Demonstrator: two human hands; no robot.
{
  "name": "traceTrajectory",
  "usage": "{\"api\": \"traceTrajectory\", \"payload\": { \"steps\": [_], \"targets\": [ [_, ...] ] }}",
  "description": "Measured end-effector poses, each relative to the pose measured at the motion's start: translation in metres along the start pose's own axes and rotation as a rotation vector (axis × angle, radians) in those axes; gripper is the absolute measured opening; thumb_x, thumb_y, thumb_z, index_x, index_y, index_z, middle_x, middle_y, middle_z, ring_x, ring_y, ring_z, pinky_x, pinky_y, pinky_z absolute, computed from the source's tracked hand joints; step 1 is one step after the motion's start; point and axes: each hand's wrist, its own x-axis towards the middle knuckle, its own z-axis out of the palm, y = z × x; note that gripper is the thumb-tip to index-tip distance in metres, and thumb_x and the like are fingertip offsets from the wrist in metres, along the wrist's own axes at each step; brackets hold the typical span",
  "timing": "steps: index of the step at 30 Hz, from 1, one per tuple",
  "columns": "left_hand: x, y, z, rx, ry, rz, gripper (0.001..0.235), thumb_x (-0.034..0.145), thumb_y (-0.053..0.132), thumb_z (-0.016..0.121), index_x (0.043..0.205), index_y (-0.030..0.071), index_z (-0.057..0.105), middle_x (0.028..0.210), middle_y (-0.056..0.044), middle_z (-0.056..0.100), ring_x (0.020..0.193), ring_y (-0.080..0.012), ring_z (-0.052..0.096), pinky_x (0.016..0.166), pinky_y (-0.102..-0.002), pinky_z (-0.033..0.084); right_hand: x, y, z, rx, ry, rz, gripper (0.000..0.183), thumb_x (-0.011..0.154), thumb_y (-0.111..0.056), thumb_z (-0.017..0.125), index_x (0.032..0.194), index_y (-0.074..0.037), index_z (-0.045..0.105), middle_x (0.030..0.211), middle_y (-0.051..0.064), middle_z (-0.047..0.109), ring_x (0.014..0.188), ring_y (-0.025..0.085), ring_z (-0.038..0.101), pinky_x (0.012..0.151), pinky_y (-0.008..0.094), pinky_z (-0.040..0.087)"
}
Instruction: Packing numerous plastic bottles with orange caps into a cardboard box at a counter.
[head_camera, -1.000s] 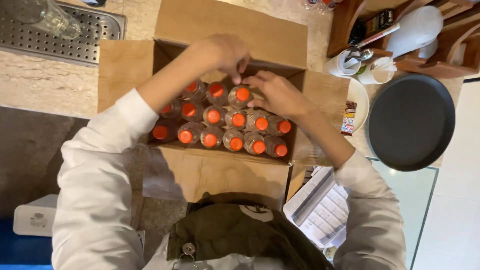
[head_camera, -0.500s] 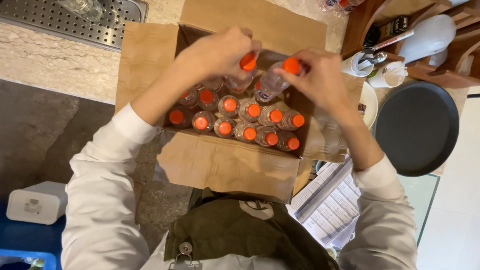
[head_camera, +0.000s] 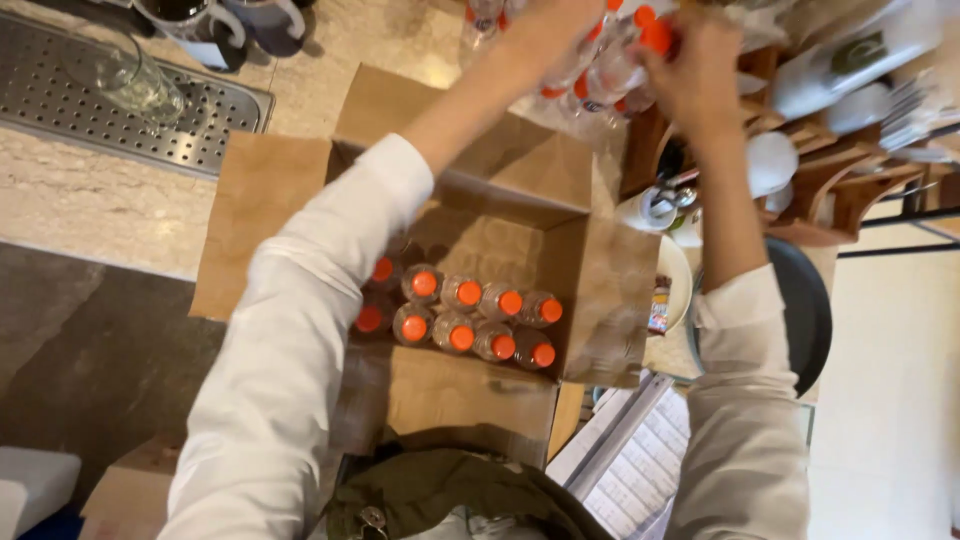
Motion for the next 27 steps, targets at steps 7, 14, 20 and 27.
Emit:
{"api": "traceTrajectory", "payload": {
  "steps": [7,14,20,27],
  "targets": [
    [0.024,-0.033,0.131,0.324,-0.179,-0.297,0.046,0.083,-0.01,0.065,0.124,0.01,0.067,0.108,-0.02,0.07,0.094,-0.0417,0.069,0.07,-0.048,0.06,0.011,0.033,0.127,0.13,-0.133,0.328,0.031,0.092,-0.021,0.083,0.095,0.003,0.063,0.089,0.03,0.061,0.074,0.049,0.058,0.067,0.057,0.046],
    [0.02,-0.05,0.16,0.13,-0.28,-0.442,0.063,0.072,-0.024,0.068,0.131,-0.005,0.056,0.132,-0.029,0.055,0.123,-0.0491,0.05,0.075,-0.05,0.062,0.011,0.036,0.166,0.182,-0.127,0.426,0.022,0.087,0.0,0.072,0.107,0.005,0.066,0.105,0.032,0.06,0.083,0.055,0.06,0.073,0.058,0.051],
    [0.029,-0.064,0.192,0.219,-0.063,-0.448,0.043,0.084,-0.014,0.062,0.125,-0.002,0.06,0.12,-0.027,0.061,0.097,-0.0424,0.061,0.073,-0.048,0.059,0.008,0.046,0.193,0.147,-0.108,0.387,0.022,0.086,-0.002,0.078,0.1,0.003,0.062,0.097,0.027,0.06,0.081,0.047,0.059,0.07,0.052,0.049],
    [0.03,-0.066,0.198,0.161,-0.04,-0.534,0.061,0.082,0.017,0.086,0.129,-0.009,0.056,0.135,-0.027,0.058,0.102,-0.0404,0.066,0.082,-0.044,0.059,0.002,0.051,0.209,0.105,-0.127,0.467,0.028,0.086,-0.004,0.076,0.111,0.002,0.062,0.111,0.028,0.058,0.09,0.05,0.061,0.072,0.055,0.052]
  ]
}}
